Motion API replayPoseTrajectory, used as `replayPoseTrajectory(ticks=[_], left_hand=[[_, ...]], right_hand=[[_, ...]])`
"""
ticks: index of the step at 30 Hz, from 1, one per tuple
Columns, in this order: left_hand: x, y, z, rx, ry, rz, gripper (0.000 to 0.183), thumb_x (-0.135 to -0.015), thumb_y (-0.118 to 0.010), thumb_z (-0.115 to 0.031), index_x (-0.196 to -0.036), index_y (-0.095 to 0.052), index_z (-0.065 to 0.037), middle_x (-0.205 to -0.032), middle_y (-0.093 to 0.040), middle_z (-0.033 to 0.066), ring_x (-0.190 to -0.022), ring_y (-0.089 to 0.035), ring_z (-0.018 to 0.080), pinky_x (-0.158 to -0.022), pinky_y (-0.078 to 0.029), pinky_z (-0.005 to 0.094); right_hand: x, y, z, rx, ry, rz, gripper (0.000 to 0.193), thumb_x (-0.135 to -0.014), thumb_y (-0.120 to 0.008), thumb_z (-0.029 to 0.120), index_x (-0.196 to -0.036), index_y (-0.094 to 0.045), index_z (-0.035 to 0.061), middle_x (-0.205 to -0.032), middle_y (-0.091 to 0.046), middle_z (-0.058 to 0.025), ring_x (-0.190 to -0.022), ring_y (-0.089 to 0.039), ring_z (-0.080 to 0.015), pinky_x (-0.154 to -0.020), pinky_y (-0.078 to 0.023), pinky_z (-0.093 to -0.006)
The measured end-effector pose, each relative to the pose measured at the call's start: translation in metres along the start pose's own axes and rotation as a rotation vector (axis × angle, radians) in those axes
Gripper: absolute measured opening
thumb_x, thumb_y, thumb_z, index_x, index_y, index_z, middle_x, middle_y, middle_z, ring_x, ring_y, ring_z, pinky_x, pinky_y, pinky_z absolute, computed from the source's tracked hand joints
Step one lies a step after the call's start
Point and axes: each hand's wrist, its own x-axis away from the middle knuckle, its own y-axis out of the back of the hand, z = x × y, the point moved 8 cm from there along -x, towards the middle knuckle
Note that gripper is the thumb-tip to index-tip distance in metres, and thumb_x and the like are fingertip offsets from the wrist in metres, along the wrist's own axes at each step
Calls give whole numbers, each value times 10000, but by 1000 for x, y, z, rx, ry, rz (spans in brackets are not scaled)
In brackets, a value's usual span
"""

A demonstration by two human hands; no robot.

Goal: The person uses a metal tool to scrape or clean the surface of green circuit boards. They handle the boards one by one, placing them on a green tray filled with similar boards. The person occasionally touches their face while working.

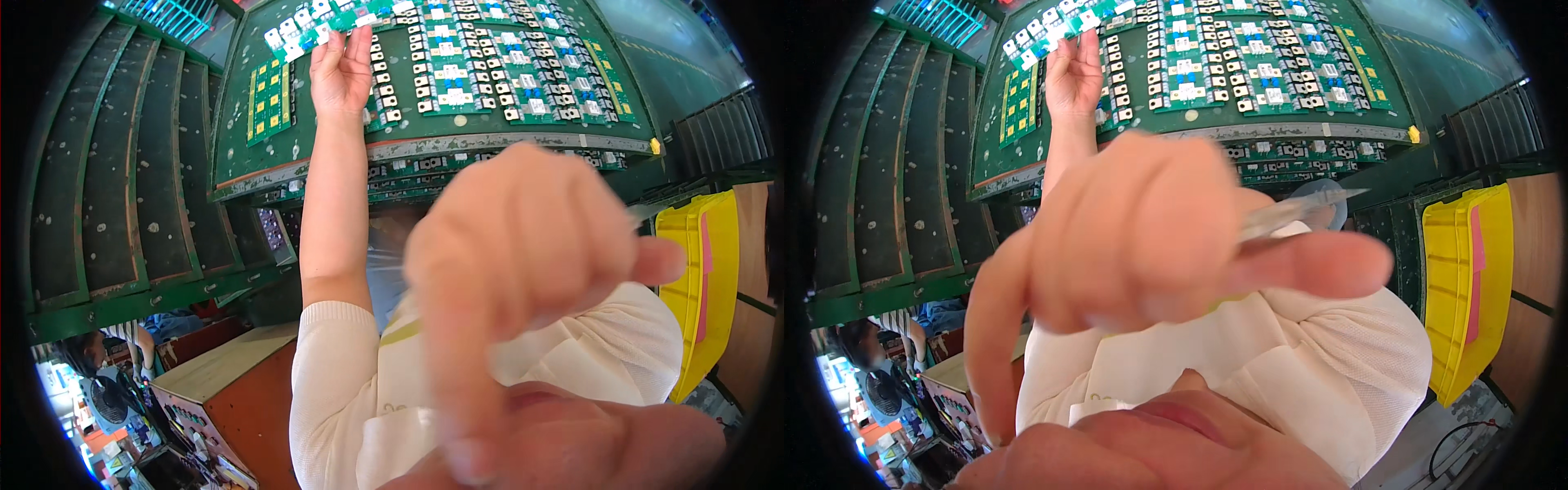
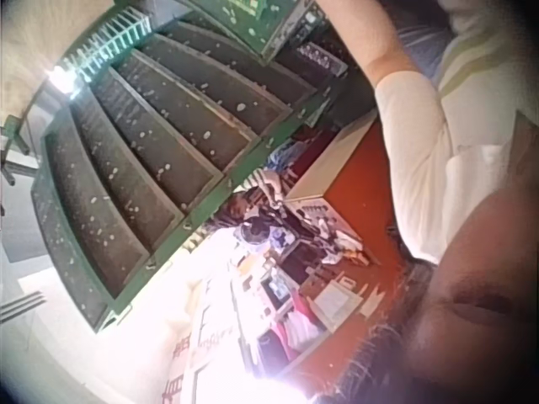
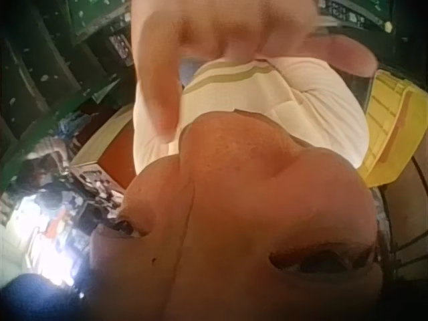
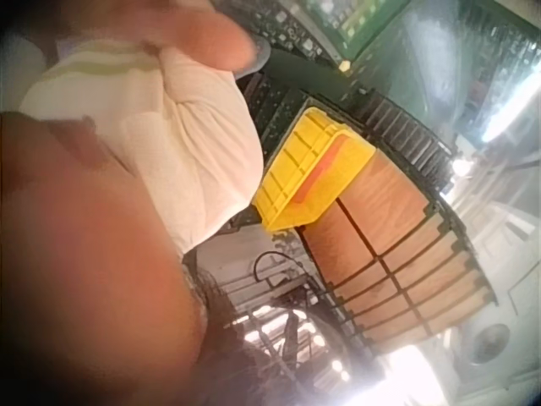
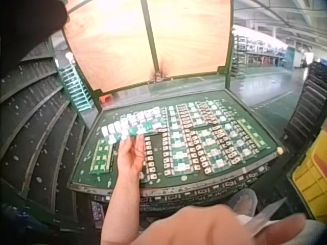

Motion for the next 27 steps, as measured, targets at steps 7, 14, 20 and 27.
replayPoseTrajectory(ticks=[7, 14, 20, 27], left_hand=[[-6, 34, -1, 44, -9, 70, 208, -861, -581, 23, -1063, -550, -15, -999, -645, 132, -985, -640, 329, -929, -523, 436], [4, 4, 0, 0, -46, -14, 68, -895, -577, -21, -935, -560, -73, -946, -647, 126, -857, -681, 310, -785, -588, 464], [7, -3, -1, 35, -44, -39, 91, -885, -597, -29, -944, -533, -53, -917, -592, 84, -889, -626, 282, -818, -573, 466], [7, 3, -5, 36, -33, -70, 80, -898, -605, -78, -921, -541, -37, -929, -609, 110, -913, -639, 288, -829, -579, 448]], right_hand=[[7, -4, 8, -95, -90, -54, 434, -877, -504, 93, -465, -375, 132, -444, -400, -33, -381, -414, -151, -504, -450, -320], [16, -8, -14, -323, -161, -35, 409, -841, -519, 37, -443, -447, 98, -450, -483, -85, -412, -511, -225, -619, -548, -387], [8, -18, -40, -422, -452, -18, 399, -816, -526, 37, -426, -459, 89, -445, -502, -91, -410, -511, -224, -651, -578, -412], [8, -16, -53, -433, -624, -8, 404, -796, -547, 58, -410, -437, 102, -432, -483, -75, -387, -481, -201, -611, -580, -421]])
